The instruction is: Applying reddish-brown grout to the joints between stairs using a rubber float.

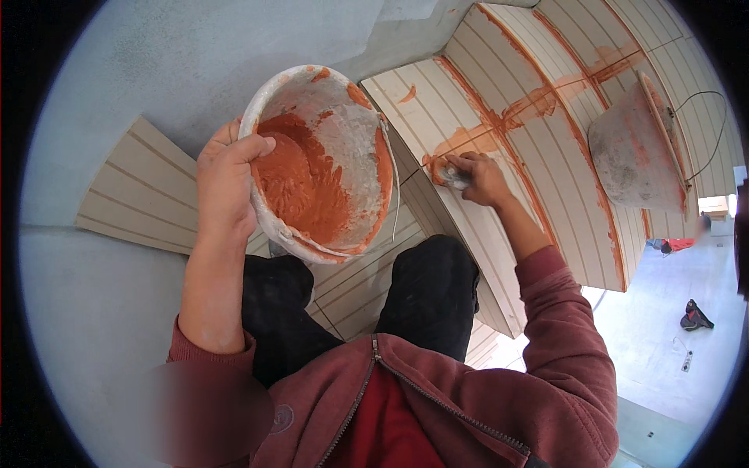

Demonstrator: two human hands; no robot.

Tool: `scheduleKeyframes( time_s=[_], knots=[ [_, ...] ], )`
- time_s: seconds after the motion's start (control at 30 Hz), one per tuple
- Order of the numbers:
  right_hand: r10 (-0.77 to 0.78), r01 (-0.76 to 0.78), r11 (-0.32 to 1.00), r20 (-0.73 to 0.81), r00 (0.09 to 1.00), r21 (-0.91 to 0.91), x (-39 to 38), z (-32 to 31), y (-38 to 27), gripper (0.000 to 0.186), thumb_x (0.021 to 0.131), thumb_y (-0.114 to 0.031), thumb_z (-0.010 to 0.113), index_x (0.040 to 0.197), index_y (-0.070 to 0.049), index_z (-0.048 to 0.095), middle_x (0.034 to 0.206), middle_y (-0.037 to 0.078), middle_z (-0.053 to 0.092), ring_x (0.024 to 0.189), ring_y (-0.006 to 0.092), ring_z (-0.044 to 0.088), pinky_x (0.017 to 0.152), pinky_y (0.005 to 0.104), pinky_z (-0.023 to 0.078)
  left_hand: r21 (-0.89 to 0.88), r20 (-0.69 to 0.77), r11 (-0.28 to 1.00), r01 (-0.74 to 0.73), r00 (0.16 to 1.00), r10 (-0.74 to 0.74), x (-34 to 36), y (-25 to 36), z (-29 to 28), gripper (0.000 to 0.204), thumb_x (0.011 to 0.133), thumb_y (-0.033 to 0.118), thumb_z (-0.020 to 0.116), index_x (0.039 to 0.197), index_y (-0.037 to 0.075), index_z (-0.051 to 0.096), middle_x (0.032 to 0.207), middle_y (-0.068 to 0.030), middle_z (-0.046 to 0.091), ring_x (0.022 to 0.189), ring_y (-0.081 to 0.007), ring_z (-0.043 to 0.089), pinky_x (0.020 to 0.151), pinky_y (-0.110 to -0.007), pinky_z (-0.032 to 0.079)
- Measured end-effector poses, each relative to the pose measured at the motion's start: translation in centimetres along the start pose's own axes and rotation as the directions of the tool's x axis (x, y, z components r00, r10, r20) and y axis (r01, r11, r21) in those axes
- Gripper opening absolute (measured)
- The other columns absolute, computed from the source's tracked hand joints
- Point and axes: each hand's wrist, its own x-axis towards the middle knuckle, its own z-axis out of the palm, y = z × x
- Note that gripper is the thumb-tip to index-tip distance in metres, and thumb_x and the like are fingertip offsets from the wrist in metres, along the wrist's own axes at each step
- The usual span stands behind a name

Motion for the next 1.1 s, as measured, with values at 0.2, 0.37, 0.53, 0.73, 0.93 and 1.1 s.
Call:
scheduleKeyframes(
  time_s=[0.2,0.37,0.53,0.73,0.93,1.1],
  knots=[
    [-0.042,0.022,0.991,-0.148,0.988,-0.133,-0.2,1.0,-0.1,0.065,0.051,-0.006,0.067,0.115,-0.017,0.06,0.102,0.008,0.061,0.095,0.0315,0.056,0.082,0.0374,0.047,0.005,-0.049,1.0,-0.001,0.999,0.001,0.1,-0.3,-0.4,0.027,0.073,-0.005,0.053,0.1,-0.004,0.057,0.092,-0.0081,0.061,0.083,-0.0153,0.058,0.079,-0.028,0.047],
    [0.178,-0.167,0.918,0.003,0.984,0.36,-1.1,-0.1,2.1,0.071,0.051,-0.01,0.068,0.121,-0.013,0.057,0.105,0.013,0.062,0.094,0.0299,0.059,0.083,0.0344,0.047,0.026,-0.052,0.999,-0.027,0.998,0.029,-0.5,-0.4,-0.6,0.028,0.073,-0.005,0.052,0.101,-0.005,0.055,0.094,-0.0089,0.06,0.084,-0.0156,0.058,0.08,-0.028,0.047],
    [0.446,-0.379,0.822,-0.068,0.892,0.425,-0.8,1.5,2.0,0.075,0.052,-0.017,0.069,0.125,-0.012,0.053,0.106,0.018,0.063,0.094,0.0282,0.062,0.082,0.0326,0.047,0.017,-0.009,1.0,-0.026,1.0,0.026,-0.5,-0.4,-0.2,0.028,0.074,-0.005,0.052,0.101,-0.005,0.055,0.095,-0.0098,0.06,0.084,-0.0162,0.059,0.08,-0.029,0.048],
    [0.35,-0.362,0.851,0.103,0.931,0.379,1.1,1.7,-5.7,0.066,0.051,-0.021,0.072,0.116,-0.014,0.06,0.094,0.016,0.066,0.087,0.0287,0.063,0.077,0.0343,0.049,0.006,0.008,1.0,0.004,1.0,-0.004,1.2,-0.2,-2.1,0.027,0.073,-0.004,0.053,0.101,-0.005,0.055,0.093,-0.0098,0.059,0.085,-0.0167,0.058,0.081,-0.029,0.047],
    [0.332,0.124,0.0,-0.117,0.936,0.992,-8.2,11.6,-4.5,0.011,0.071,-0.013,0.061,0.075,-0.006,0.054,0.077,0.004,0.059,0.075,0.0159,0.056,0.07,0.0319,0.047,0.186,0.021,0.982,-0.041,0.999,0.038,1.1,-1.2,-0.8,0.022,0.079,0.002,0.056,0.102,0.001,0.057,0.095,-0.0062,0.058,0.085,-0.0154,0.056,0.076,-0.028,0.047],
    [0.069,0.001,-0.629,0.055,0.996,0.777,-12.8,6.5,-3.2,0.048,0.074,-0.021,0.063,0.117,-0.003,0.05,0.102,0.013,0.061,0.095,0.0274,0.06,0.086,0.0407,0.047,0.266,-0.098,0.943,0.198,0.979,-0.178,-1.1,1.5,0.8,0.032,0.086,-0.002,0.043,0.114,-0.017,0.043,0.115,-0.0277,0.05,0.104,-0.0367,0.053,0.088,-0.046,0.045]
  ],
)
